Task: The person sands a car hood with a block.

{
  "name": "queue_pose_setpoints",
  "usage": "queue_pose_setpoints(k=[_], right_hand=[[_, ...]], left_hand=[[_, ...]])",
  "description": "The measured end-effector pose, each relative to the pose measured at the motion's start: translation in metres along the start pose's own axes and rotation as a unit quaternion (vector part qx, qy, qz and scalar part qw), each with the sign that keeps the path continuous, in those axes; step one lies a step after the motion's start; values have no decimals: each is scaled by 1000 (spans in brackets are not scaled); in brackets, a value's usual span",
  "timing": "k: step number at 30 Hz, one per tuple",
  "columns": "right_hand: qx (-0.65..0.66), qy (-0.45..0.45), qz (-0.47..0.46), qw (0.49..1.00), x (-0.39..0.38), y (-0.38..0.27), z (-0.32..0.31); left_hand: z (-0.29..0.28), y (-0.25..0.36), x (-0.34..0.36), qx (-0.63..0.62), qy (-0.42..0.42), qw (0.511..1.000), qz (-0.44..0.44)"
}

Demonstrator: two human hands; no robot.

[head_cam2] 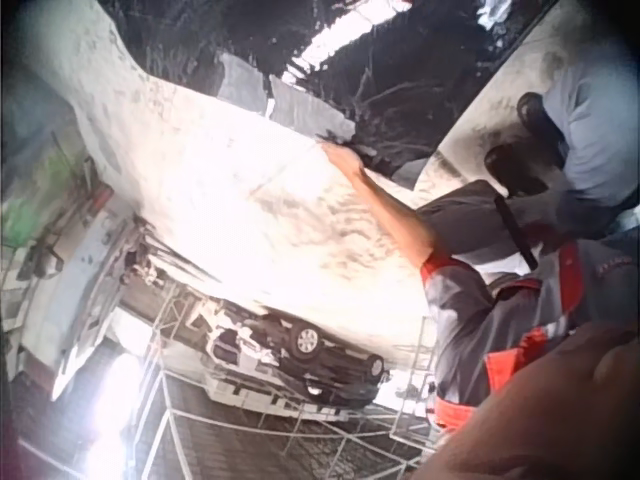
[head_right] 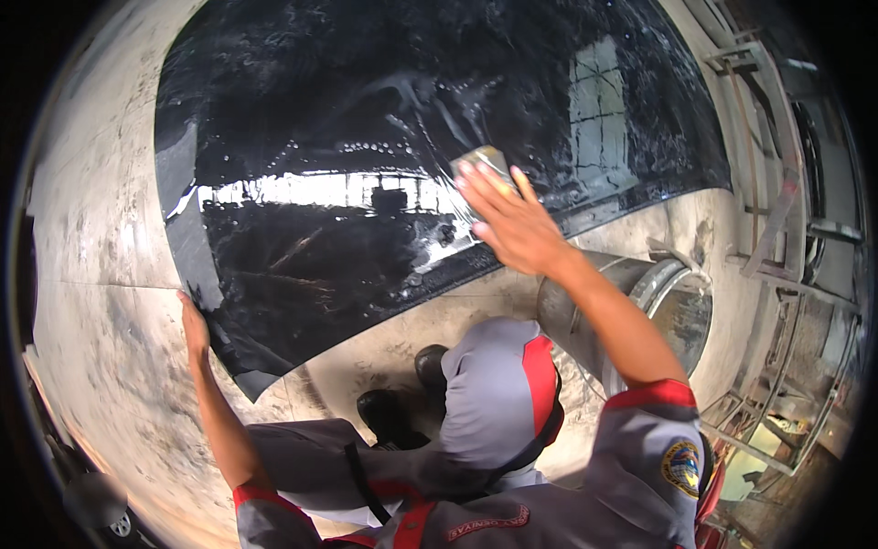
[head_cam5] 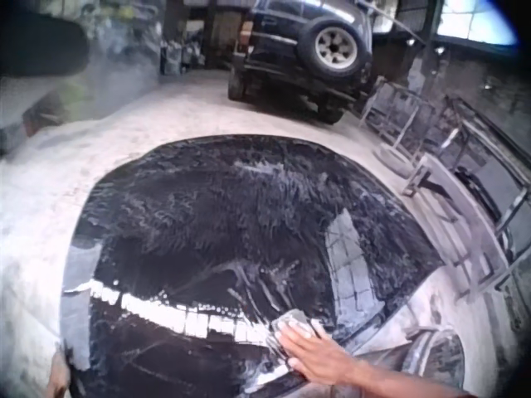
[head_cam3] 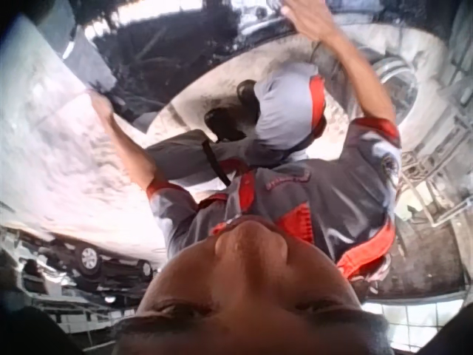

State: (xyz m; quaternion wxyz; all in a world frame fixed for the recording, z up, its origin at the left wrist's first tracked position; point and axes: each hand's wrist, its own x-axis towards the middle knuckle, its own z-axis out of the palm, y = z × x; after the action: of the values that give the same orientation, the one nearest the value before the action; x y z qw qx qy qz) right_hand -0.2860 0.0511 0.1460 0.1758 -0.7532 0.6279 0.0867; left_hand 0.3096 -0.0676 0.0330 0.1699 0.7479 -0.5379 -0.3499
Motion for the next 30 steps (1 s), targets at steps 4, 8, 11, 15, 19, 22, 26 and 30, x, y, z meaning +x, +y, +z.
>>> queue_pose_setpoints(k=[4,8,11,15,19,22,26,30], right_hand=[[-19,156,37,987,62,9,-32],[-33,190,60,979,125,-25,-46],[-99,81,-113,985,89,-47,-23],[-83,110,-89,986,131,-9,-40],[0,220,109,969,178,21,-46],[-21,135,-4,991,143,12,-23],[-18,128,-16,991,53,31,31],[100,196,151,964,-45,49,49]], left_hand=[[5,0,-4,22,29,999,7],[6,-1,-4,21,4,1000,-3],[7,1,-6,15,12,1000,0],[6,11,-11,18,30,999,12],[8,22,-16,51,29,998,-9],[8,27,-17,51,30,998,-13],[5,29,-10,69,14,997,-11],[-2,20,-4,126,-23,992,-22]])
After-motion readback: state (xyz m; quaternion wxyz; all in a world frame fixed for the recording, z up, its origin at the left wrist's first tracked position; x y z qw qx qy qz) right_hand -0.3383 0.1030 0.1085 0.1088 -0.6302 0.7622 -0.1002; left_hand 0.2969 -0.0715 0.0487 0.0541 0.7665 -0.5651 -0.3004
